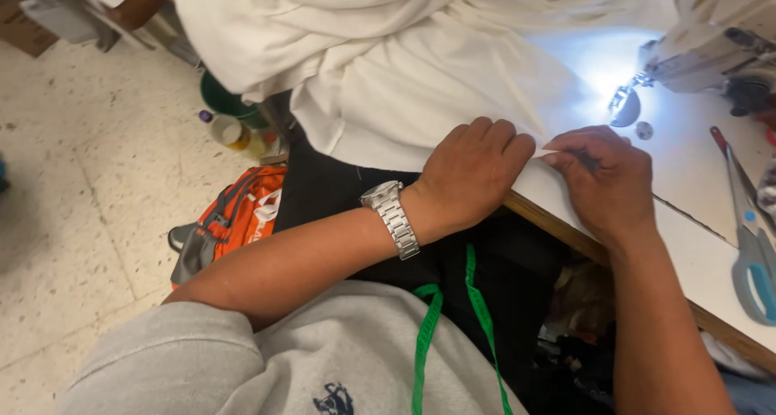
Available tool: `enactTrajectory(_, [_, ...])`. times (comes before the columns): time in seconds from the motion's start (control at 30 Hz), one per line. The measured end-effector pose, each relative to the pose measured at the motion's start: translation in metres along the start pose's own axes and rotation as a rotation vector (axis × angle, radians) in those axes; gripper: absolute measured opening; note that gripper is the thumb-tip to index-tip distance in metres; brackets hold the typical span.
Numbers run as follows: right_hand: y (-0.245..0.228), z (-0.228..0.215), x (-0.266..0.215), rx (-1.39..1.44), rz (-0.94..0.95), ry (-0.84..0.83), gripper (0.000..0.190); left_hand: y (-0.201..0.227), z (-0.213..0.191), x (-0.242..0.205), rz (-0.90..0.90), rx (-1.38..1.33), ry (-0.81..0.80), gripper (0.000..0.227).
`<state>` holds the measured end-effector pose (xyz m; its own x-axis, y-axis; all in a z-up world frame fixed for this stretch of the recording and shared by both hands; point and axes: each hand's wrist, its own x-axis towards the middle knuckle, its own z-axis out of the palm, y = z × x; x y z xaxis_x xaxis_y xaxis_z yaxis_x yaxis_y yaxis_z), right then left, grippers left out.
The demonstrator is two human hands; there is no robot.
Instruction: Aligning and sewing white fabric using an industrial sewing machine
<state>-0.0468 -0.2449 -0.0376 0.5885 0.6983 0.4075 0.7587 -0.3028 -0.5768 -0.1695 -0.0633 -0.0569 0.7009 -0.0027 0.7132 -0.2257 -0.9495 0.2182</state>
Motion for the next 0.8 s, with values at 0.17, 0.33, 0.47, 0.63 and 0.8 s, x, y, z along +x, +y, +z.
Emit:
enactTrajectory(0.17, [-0.017,-0.004,0.02,0.015,0.108,-0.004,0.019,-0.019,-0.027,0.011,-0.358,-0.335,-0.332,0.029])
enactTrajectory(0.33, [-0.011,-0.018,0.028,0.051,0.211,0.044,0.02,-0.034,-0.046,0.025,-0.606,-0.552,-0.327,0.024])
enactTrajectory(0.47, [-0.004,-0.015,0.023,0.073,0.163,0.034,0.01,-0.025,-0.057,0.025,-0.579,-0.581,-0.334,0.024])
enactTrajectory(0.63, [0.0,-0.013,0.023,0.012,0.008,0.029,0.011,-0.016,-0.058,0.024,-0.342,-0.496,-0.247,0.027])
enactTrajectory(0.8, [-0.008,-0.017,0.022,-0.003,-0.002,-0.037,0.015,0.002,-0.061,0.018,-0.194,-0.296,-0.218,0.018])
